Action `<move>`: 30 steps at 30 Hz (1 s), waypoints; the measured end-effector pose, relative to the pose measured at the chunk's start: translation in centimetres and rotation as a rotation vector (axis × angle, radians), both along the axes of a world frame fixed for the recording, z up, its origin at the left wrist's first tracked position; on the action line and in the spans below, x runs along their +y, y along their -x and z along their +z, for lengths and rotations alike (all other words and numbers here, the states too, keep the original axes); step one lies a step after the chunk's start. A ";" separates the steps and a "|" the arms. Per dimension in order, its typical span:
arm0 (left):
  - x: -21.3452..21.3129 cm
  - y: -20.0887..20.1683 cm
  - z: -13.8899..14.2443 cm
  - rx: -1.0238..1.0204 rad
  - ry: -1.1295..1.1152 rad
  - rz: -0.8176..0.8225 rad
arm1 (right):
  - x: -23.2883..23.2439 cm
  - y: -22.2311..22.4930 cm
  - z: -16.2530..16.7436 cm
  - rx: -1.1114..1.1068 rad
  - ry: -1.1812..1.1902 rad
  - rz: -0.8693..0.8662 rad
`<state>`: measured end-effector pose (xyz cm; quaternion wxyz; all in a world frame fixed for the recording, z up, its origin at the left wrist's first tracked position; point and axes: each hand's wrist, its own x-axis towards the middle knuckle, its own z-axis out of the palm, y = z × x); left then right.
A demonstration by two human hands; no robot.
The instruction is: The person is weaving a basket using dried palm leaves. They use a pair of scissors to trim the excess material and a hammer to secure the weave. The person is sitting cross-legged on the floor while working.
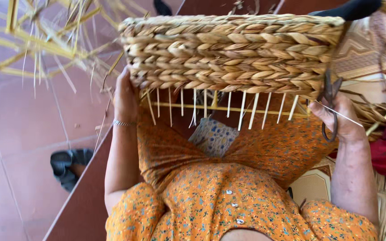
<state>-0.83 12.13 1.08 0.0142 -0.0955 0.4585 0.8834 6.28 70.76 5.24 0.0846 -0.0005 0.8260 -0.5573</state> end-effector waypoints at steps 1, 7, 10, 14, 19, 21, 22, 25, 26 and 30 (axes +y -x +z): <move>-0.4 0.3 -1.0 -0.042 0.272 0.009 | -0.1 -0.1 -0.8 0.001 0.029 0.018; 0.9 1.8 -4.0 0.083 0.426 -0.012 | 0.1 -0.8 -1.8 0.152 0.112 -0.174; 1.6 2.1 -4.4 0.192 0.378 0.012 | 0.7 -0.5 -2.7 0.164 0.076 -0.212; 1.4 1.6 -3.7 0.156 0.465 0.009 | 1.1 0.8 -3.2 0.167 0.131 -0.185; 1.7 1.0 -0.8 0.111 0.595 -0.016 | 0.4 0.8 3.3 0.182 -0.100 -0.129; 1.7 0.6 0.6 0.079 0.697 -0.011 | -1.1 0.6 6.3 0.191 -0.182 -0.096; 1.8 0.5 1.2 0.079 0.767 -0.004 | -2.3 1.5 7.1 0.197 -0.216 -0.077; 2.2 0.3 2.8 0.190 0.944 0.115 | -6.0 4.1 9.2 0.215 -0.305 0.004; 2.4 0.2 3.1 0.246 0.995 0.164 | -7.2 4.6 9.8 0.219 -0.337 0.032; 3.9 -0.3 4.4 0.504 1.336 0.364 | -10.6 5.1 13.7 0.259 -0.481 0.211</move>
